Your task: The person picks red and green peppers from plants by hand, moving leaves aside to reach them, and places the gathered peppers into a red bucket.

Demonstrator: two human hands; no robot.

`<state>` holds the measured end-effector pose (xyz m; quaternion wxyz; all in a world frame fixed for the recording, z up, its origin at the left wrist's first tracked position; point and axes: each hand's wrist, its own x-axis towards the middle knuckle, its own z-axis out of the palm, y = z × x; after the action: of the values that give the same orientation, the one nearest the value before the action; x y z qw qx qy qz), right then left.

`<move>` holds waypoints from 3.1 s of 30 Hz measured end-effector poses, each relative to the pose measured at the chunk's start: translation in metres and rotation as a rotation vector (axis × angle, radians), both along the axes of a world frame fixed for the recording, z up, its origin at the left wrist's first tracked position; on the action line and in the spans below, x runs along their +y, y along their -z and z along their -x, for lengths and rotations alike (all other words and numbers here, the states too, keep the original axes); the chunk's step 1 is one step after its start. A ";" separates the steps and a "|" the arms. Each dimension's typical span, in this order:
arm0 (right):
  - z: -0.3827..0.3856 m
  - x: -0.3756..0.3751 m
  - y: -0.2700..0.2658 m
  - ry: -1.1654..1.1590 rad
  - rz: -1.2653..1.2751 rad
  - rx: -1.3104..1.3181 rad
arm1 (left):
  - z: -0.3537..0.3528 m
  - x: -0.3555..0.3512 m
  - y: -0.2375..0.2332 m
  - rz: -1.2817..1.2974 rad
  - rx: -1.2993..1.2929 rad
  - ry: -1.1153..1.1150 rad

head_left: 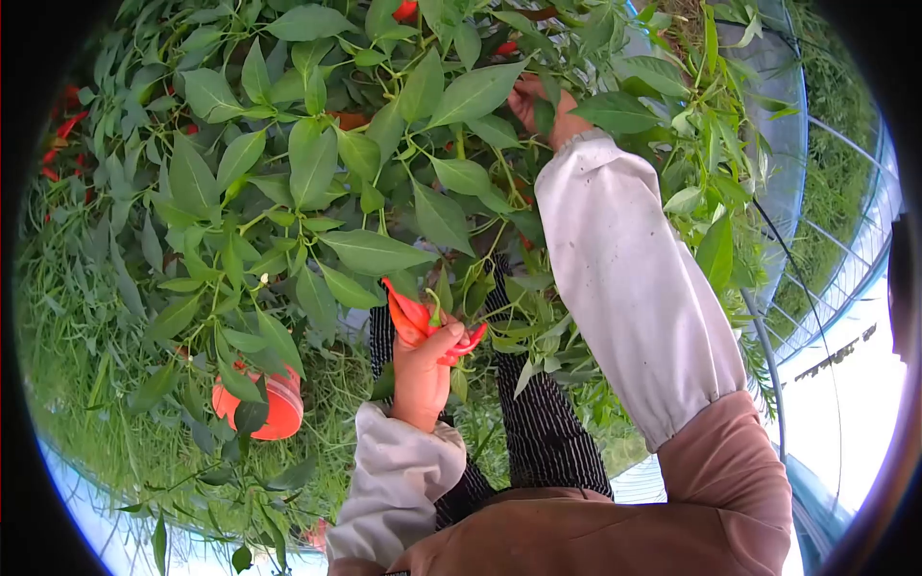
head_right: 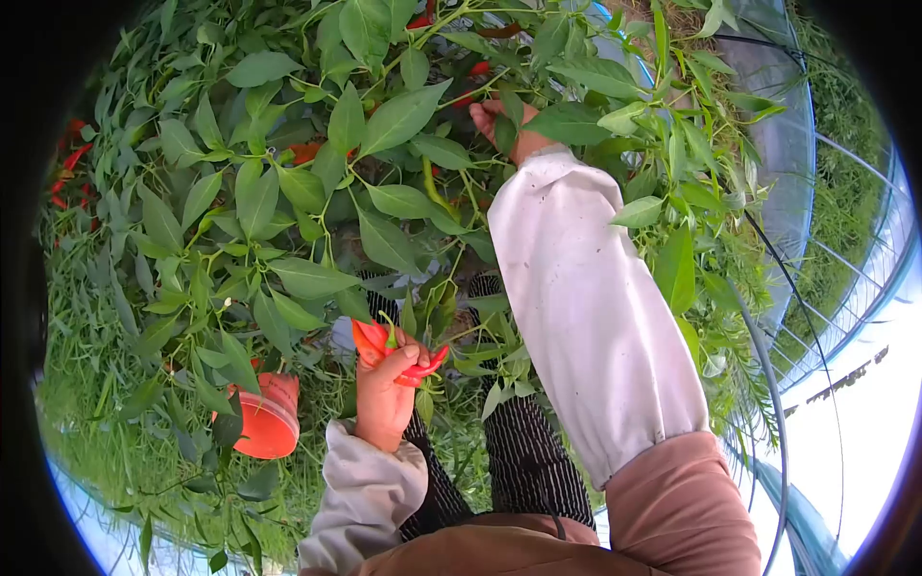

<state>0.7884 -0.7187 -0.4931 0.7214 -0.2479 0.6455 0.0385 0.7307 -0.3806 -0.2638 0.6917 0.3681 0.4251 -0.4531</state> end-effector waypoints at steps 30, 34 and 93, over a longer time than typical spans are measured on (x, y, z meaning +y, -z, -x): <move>0.029 -0.057 -0.097 -1.261 1.349 0.577 | -0.042 -0.037 -0.034 0.250 -0.141 -0.022; 0.041 -0.083 -0.150 -1.047 1.348 0.347 | -0.041 -0.051 -0.028 0.289 -0.145 -0.077; 0.011 -0.129 -0.024 -2.099 1.756 0.759 | -0.039 -0.032 -0.042 0.288 -0.124 0.049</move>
<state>0.7775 -0.8480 -0.4689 -0.2420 -0.9397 0.1298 0.2037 0.7693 -0.4130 -0.2218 0.7510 0.3028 0.3031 -0.5024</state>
